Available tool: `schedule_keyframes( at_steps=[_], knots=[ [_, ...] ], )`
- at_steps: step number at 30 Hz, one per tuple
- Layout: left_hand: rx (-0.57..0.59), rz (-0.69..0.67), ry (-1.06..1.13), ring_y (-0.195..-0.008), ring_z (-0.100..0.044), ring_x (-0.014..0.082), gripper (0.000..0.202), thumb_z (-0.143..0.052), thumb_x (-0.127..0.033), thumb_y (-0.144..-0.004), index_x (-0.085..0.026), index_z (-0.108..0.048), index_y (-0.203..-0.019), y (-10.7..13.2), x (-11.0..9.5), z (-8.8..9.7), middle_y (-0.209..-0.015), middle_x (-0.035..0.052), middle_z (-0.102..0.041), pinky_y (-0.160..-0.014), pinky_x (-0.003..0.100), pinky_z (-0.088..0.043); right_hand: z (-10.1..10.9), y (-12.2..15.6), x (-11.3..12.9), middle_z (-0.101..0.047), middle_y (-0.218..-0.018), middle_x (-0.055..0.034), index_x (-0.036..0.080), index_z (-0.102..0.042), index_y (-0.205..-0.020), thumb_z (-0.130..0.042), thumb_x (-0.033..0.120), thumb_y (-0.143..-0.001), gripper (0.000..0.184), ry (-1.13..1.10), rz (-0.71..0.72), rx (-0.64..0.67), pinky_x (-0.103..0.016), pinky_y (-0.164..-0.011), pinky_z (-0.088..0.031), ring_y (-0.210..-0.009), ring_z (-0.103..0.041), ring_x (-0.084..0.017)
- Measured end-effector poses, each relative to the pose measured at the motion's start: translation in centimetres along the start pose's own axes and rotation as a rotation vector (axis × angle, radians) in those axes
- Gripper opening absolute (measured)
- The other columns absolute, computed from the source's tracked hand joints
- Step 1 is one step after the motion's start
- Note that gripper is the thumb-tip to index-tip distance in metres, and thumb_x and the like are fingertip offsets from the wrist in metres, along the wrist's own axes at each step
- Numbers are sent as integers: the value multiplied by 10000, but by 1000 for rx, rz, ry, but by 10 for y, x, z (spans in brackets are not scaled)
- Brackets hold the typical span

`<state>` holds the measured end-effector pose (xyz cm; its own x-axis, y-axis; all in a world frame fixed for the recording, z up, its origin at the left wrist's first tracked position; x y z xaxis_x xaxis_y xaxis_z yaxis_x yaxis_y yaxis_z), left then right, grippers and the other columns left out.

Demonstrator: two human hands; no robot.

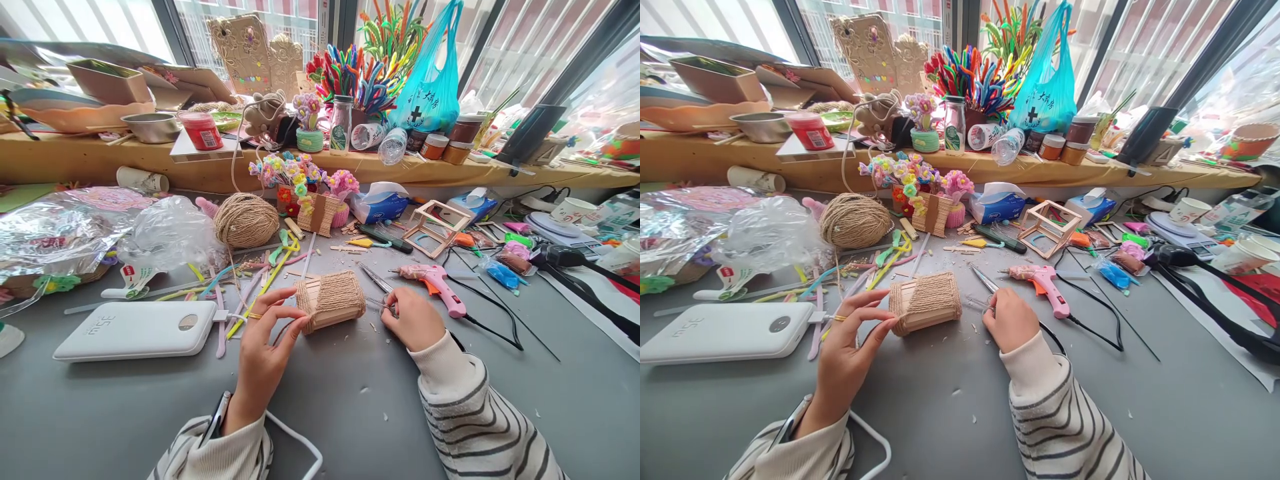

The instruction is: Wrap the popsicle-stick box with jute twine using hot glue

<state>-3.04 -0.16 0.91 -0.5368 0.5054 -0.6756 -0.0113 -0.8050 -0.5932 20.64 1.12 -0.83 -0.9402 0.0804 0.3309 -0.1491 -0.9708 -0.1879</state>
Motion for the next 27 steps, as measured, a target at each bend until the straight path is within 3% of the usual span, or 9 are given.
schedule_keyframes(
  at_steps=[2,6,9,11,14,18,21,24,27],
  knots=[
    [-8,5,11,-948,-564,178,64,-577,-249,-775,-221,-601,-723,0,0,0,-972,29,-597,-837,354,-468,4,0,2,-491,-562,14,192,-517,-635,-524,201,-646,16,-79,-8,-41,-252,-483,-293,-515,-458,-131],
    [15,2,13,-962,-559,181,29,-612,-254,-751,-227,-602,-751,0,-2,0,-997,27,-594,-855,351,-458,14,0,4,-454,-515,19,185,-541,-634,-538,338,-676,159,-369,-18,-157,-264,-499,-340,-497,-434,-127],
    [35,18,10,-976,-556,190,45,-614,-266,-746,-225,-600,-757,0,-3,-1,-1011,37,-591,-857,369,-459,19,1,6,-490,-525,4,173,-591,-700,-561,417,-680,247,-643,-41,-119,-269,-470,-348,-475,-410,-119],
    [32,29,13,-977,-557,190,45,-602,-268,-755,-223,-603,-751,1,-3,-2,-1008,40,-594,-857,373,-461,20,2,10,-506,-543,-1,174,-590,-718,-593,472,-660,304,-840,-52,-21,-260,-452,-350,-485,-423,-119],
    [13,25,14,-949,-571,184,54,-591,-261,-764,-224,-616,-735,1,-3,-2,-978,33,-607,-836,356,-470,21,7,22,-447,-493,25,187,-515,-594,-618,572,-621,399,-1041,-11,182,-235,-423,-319,-460,-383,-96],
    [-6,13,10,-925,-583,176,58,-587,-246,-770,-226,-621,-727,0,-2,-2,-954,26,-622,-819,342,-473,18,21,46,-451,-481,20,186,-482,-502,-503,702,-646,536,-1142,260,599,-235,-460,-343,-463,-377,-89],
    [8,28,32,-1033,-560,191,61,-571,-239,-784,-216,-601,-737,-1,-2,-4,-1063,37,-618,-913,370,-428,10,34,59,-455,-500,22,183,-495,-512,-425,723,-682,571,-1136,405,844,-230,-486,-340,-479,-379,-87],
    [47,60,88,-1085,-548,186,49,-537,-224,-808,-209,-569,-775,-1,-2,-6,-1141,46,-603,-959,376,-400,0,43,65,-425,-525,32,177,-522,-575,-352,753,-690,611,-1127,447,957,-225,-480,-297,-486,-348,-84],
    [65,86,100,-1075,-559,180,45,-528,-222,-815,-205,-555,-783,-1,-3,-6,-1145,51,-606,-948,368,-411,-8,47,67,-396,-544,39,172,-529,-633,-281,781,-687,660,-1139,455,983,-231,-477,-256,-477,-312,-80]
  ],
)
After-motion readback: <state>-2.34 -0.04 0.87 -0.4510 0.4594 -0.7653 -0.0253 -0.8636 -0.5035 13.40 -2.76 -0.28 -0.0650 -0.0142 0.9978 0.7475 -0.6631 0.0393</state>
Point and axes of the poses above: each hand's wrist, its own y-axis away from the middle knuckle, its own z-axis out of the back of the hand, x = y × z, the point moved 2 cm from there along -y, towards the middle knuckle
